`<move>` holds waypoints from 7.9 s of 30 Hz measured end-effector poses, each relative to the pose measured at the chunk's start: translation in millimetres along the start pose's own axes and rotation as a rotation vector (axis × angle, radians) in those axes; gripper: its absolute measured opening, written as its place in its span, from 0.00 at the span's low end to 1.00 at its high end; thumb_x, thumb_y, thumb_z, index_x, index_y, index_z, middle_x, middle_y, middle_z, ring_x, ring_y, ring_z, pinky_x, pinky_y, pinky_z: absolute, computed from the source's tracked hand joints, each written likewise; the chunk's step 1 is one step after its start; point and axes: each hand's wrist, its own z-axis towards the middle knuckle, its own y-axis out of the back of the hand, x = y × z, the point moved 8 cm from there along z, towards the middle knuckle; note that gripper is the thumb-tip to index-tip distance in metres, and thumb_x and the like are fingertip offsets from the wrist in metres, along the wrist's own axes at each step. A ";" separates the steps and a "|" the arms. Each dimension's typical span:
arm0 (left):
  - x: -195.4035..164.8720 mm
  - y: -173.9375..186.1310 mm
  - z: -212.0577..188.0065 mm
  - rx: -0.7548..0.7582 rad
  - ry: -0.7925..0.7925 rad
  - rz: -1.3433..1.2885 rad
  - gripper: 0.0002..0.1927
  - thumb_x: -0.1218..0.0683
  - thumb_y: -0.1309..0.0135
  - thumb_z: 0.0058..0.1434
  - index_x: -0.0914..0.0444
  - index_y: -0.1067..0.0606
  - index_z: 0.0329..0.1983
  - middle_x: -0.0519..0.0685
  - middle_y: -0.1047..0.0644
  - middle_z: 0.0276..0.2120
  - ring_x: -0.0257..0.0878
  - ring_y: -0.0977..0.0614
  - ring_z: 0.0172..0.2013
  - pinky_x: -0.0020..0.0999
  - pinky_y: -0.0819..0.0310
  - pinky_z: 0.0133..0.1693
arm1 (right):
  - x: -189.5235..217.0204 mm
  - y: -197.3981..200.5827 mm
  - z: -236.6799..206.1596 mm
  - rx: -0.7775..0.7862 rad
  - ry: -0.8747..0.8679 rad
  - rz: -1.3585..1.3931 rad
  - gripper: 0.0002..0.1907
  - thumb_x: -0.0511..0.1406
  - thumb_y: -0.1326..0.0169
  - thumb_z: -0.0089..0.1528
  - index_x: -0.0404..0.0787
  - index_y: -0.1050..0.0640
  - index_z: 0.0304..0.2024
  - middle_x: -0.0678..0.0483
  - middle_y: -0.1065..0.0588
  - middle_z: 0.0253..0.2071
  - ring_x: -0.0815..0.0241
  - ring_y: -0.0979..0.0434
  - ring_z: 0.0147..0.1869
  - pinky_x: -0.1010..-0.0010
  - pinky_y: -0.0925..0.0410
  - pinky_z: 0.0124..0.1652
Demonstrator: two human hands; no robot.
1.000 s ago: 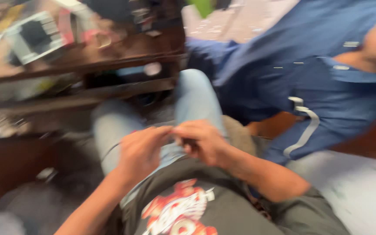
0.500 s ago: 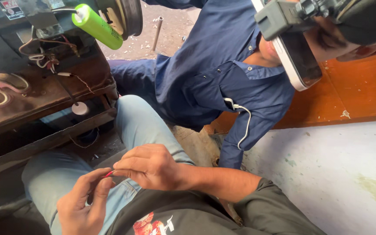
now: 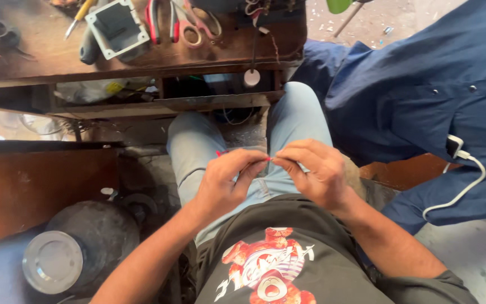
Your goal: The person strips the insulation from a red wire using scissors, twists the exposed strands, and connects the wire to a motor terminal. The person then uses pliers to secure the connection.
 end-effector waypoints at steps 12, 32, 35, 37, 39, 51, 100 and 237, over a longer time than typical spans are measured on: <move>29.8 36.2 123.8 -0.162 -0.186 0.137 0.04 0.61 0.39 0.66 0.66 0.22 0.43 0.52 0.19 0.35 0.40 0.17 0.32 0.32 0.24 0.35 | -119.7 -15.4 67.5 -0.328 -0.331 0.259 0.03 0.30 0.39 0.68 0.33 0.19 0.42 0.56 0.21 0.33 0.71 0.23 0.36 0.79 0.30 0.38; 69.2 30.1 193.5 -0.367 -0.215 0.277 0.03 0.61 0.39 0.67 0.66 0.21 0.42 0.50 0.18 0.32 0.38 0.15 0.29 0.30 0.24 0.32 | -201.8 -55.1 116.6 -0.578 -0.381 0.458 0.08 0.34 0.41 0.69 0.34 0.17 0.47 0.55 0.17 0.36 0.69 0.19 0.35 0.78 0.27 0.36; 68.4 27.6 196.1 -0.389 -0.259 0.335 0.03 0.62 0.39 0.67 0.66 0.23 0.40 0.50 0.19 0.32 0.41 0.16 0.31 0.33 0.24 0.34 | -208.3 -59.1 114.9 -0.590 -0.398 0.532 0.09 0.34 0.41 0.69 0.34 0.17 0.47 0.55 0.17 0.36 0.70 0.20 0.35 0.78 0.29 0.35; 67.8 26.3 197.2 -0.416 -0.284 0.372 0.03 0.62 0.39 0.65 0.65 0.23 0.39 0.50 0.20 0.31 0.42 0.17 0.31 0.34 0.24 0.35 | -214.1 -64.9 112.7 -0.611 -0.430 0.630 0.09 0.34 0.40 0.69 0.34 0.17 0.46 0.55 0.17 0.36 0.71 0.22 0.34 0.78 0.31 0.34; 69.0 24.8 198.0 -0.432 -0.267 0.389 0.04 0.62 0.40 0.64 0.65 0.24 0.39 0.50 0.21 0.32 0.43 0.17 0.32 0.36 0.25 0.35 | -221.9 -74.3 110.1 -0.642 -0.491 0.783 0.08 0.33 0.40 0.68 0.33 0.17 0.43 0.55 0.18 0.34 0.71 0.23 0.32 0.78 0.33 0.32; 74.1 18.9 200.7 -0.441 -0.251 0.350 0.04 0.63 0.41 0.63 0.67 0.26 0.37 0.50 0.22 0.32 0.44 0.19 0.31 0.37 0.26 0.35 | -228.9 -97.5 102.9 -0.755 -0.518 0.923 0.07 0.34 0.41 0.68 0.36 0.20 0.37 0.60 0.25 0.27 0.74 0.33 0.28 0.79 0.40 0.28; -56.2 -59.6 -52.7 -0.284 -0.026 -0.116 0.07 0.66 0.39 0.64 0.68 0.21 0.45 0.45 0.23 0.29 0.28 0.28 0.26 0.22 0.34 0.29 | -17.1 2.7 -114.1 -0.272 -0.342 0.853 0.19 0.22 0.40 0.65 0.34 0.27 0.57 0.47 0.21 0.47 0.61 0.19 0.53 0.70 0.25 0.55; 101.8 -42.5 229.3 -0.157 -0.091 0.288 0.21 0.68 0.48 0.69 0.67 0.30 0.65 0.49 0.17 0.39 0.28 0.21 0.32 0.24 0.26 0.36 | -233.5 -24.1 105.4 -0.700 -0.208 0.190 0.09 0.28 0.46 0.68 0.40 0.22 0.51 0.53 0.22 0.46 0.63 0.18 0.41 0.74 0.26 0.40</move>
